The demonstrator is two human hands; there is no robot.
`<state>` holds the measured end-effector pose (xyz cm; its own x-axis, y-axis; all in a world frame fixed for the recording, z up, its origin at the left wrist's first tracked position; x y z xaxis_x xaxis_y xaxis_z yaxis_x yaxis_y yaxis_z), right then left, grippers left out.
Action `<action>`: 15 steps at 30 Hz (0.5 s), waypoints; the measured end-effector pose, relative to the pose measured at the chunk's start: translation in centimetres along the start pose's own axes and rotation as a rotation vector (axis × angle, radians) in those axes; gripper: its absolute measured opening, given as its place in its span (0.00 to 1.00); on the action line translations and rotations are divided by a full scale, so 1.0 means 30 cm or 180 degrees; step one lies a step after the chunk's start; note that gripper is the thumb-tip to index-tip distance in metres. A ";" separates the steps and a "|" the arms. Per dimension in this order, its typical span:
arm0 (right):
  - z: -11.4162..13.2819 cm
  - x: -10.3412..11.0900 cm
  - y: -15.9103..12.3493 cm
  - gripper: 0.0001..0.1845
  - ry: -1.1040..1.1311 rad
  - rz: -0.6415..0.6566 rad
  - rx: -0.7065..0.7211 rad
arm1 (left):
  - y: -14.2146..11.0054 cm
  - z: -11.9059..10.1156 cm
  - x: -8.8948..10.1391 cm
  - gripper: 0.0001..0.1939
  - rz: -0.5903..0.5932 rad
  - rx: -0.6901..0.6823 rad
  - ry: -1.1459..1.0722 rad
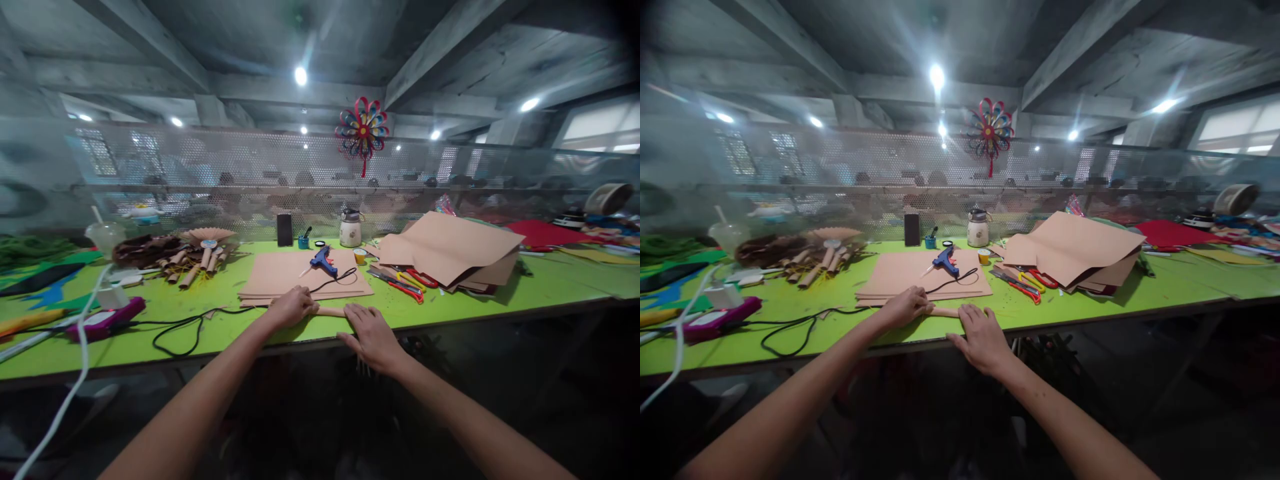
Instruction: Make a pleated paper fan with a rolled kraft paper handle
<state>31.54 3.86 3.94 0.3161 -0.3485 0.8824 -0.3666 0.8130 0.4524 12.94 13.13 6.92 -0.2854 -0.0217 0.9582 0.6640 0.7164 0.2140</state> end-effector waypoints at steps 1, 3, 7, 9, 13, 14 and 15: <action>-0.004 0.001 0.003 0.27 0.0055 0.0022 -0.0019 | -0.002 0.002 -0.001 0.16 -0.0022 -0.0012 -0.0013; -0.016 0.003 0.016 0.23 0.0150 0.0092 -0.0040 | -0.009 0.004 -0.003 0.16 -0.0071 -0.0033 -0.0043; -0.034 0.017 0.071 0.14 0.0153 0.0223 0.0006 | -0.027 -0.001 -0.003 0.15 -0.0222 -0.0037 -0.0124; -0.034 0.024 0.107 0.09 0.0108 0.0293 0.0084 | -0.034 -0.008 -0.001 0.14 -0.0336 -0.0032 -0.0194; -0.027 0.023 0.159 0.08 0.0055 0.0407 0.0263 | -0.045 -0.020 0.021 0.10 -0.0662 -0.0055 -0.0467; -0.027 0.019 0.165 0.08 0.0063 0.0415 0.0288 | -0.054 -0.022 0.035 0.09 -0.0795 -0.0049 -0.0567; -0.029 0.016 0.167 0.08 0.0083 0.0413 0.0304 | -0.066 -0.023 0.055 0.09 -0.0966 -0.0023 -0.0679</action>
<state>30.63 8.17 6.50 0.2827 -0.2302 0.9312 -0.4871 0.8018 0.3461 11.63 11.19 8.19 -0.6072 -0.0859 0.7899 0.5318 0.6947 0.4844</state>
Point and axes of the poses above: each hand's wrist, its own y-axis towards the middle knuckle, its own x-axis out of the back of the hand, z = x × y, the point moved 5 cm from there along y, towards the middle knuckle, and after that the axes turned 2 degrees about -x, right-handed, at the moved point
